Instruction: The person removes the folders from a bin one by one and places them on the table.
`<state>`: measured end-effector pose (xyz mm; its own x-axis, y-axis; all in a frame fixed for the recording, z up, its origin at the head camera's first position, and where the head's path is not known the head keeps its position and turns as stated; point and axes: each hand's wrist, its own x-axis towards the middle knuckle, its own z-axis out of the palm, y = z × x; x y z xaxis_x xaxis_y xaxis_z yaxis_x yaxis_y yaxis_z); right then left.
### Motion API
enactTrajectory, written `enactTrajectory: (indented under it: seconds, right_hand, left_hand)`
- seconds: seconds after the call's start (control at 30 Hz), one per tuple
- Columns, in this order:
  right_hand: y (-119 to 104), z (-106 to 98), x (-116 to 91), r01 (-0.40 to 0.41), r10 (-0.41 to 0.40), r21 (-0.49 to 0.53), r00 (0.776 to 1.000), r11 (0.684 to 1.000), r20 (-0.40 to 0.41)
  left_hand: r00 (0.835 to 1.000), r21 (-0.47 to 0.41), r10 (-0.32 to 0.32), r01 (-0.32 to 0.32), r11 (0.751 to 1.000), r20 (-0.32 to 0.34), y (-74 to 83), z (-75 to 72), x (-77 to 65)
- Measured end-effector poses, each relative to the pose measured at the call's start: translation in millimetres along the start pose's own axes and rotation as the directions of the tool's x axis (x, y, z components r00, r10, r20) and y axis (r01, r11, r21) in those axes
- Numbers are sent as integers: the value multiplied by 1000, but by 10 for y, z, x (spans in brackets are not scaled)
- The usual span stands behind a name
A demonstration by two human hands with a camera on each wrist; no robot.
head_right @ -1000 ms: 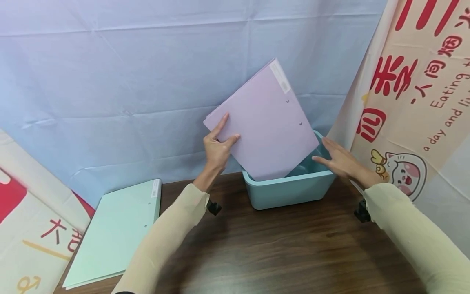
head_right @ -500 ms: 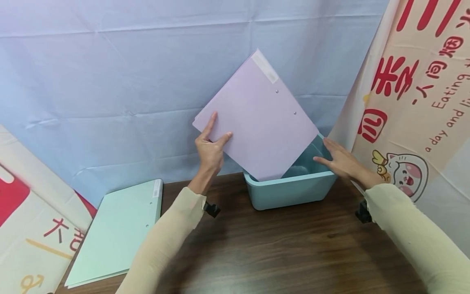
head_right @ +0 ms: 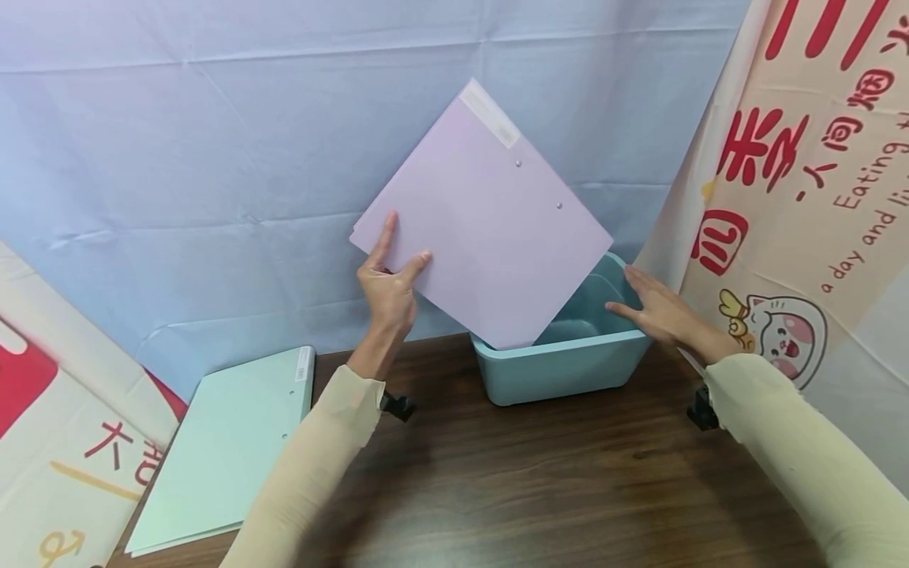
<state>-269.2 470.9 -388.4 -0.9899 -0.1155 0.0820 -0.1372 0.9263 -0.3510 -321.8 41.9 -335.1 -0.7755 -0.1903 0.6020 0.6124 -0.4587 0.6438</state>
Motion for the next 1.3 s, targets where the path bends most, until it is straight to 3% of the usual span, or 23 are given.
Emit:
enactTrajectory:
  seconds: [0.43, 0.73, 1.3]
  right_hand:
    - [10, -13, 11, 8, -8, 0, 1000, 1000, -3]
    - [15, 5, 6, 13, -13, 30, 1000, 999, -4]
    - [4, 24, 15, 14, -13, 15, 1000, 1000, -26]
  left_hand:
    - [998, -51, 14, -17, 999, -67, 246, -157, 59]
    - [992, -71, 59, -68, 995, -115, 359, -299, 94]
    - [992, -56, 81, -87, 995, -101, 623, -639, 154]
